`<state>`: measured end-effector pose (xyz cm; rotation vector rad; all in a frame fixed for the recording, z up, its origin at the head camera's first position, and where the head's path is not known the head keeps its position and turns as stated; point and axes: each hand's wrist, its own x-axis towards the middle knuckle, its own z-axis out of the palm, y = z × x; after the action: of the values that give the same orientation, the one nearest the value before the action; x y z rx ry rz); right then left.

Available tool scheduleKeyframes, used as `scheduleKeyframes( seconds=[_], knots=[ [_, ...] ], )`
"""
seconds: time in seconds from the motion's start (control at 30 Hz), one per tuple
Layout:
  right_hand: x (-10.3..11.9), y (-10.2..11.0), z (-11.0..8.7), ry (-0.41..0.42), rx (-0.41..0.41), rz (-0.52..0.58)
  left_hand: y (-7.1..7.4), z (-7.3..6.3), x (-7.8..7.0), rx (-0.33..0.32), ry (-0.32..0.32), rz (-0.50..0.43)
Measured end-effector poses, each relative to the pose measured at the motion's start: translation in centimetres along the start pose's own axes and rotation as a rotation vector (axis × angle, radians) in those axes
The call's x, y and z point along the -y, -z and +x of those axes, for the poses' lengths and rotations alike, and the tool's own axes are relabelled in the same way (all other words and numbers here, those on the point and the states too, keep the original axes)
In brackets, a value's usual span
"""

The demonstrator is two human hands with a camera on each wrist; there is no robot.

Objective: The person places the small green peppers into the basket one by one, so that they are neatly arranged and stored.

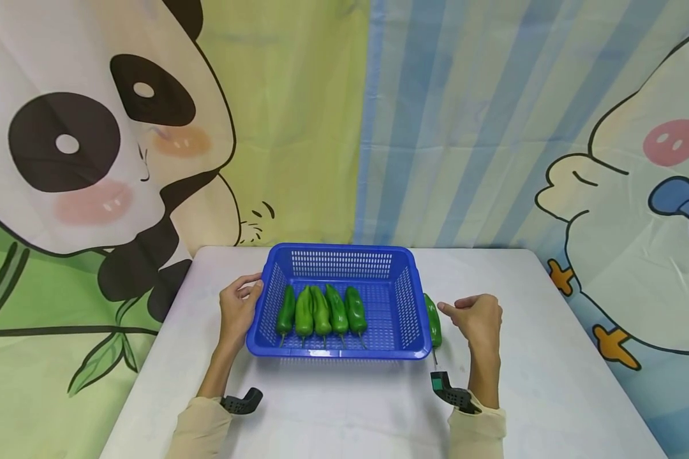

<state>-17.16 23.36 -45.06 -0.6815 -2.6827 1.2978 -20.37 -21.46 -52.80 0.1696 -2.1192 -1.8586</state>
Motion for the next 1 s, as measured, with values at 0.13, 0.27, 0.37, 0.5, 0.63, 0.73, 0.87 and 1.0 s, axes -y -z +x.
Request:
scheduleKeyframes(
  seconds=[0.13, 0.27, 0.37, 0.5, 0.63, 0.73, 0.87, 1.0],
  knots=[
    [-1.0, -0.5, 0.3, -0.026, 0.009, -0.026, 0.0, -0.1, 0.1, 0.001, 0.008, 0.003],
    [-1.6, -1.2, 0.7, -0.068, 0.019, -0.036, 0.0, 0.0, 0.1, 0.000, 0.006, 0.007],
    [-2.0, -1.6, 1.0, -0.097, 0.033, -0.040, 0.1, 0.0, 0.1, 0.000, 0.005, 0.006],
    [-2.4, -1.9, 1.3, -0.116, 0.062, -0.056, 0.0, 0.0, 0.0, 0.003, 0.009, -0.001],
    [-2.7, -2.2, 1.6, -0.125, 0.084, -0.070, 0.0, 0.0, -0.1, 0.007, 0.013, -0.002],
    [-2.9, -2.5, 1.7, -0.130, 0.093, -0.072, 0.0, 0.0, -0.1, 0.007, 0.016, -0.003],
    [-3.3, -2.9, 1.7, -0.108, 0.101, -0.082, 0.0, -0.1, -0.1, 0.004, 0.012, -0.003],
    [-3.9, -3.4, 1.8, -0.072, 0.103, -0.087, 0.0, 0.0, -0.1, 0.001, 0.001, 0.001]
  ],
)
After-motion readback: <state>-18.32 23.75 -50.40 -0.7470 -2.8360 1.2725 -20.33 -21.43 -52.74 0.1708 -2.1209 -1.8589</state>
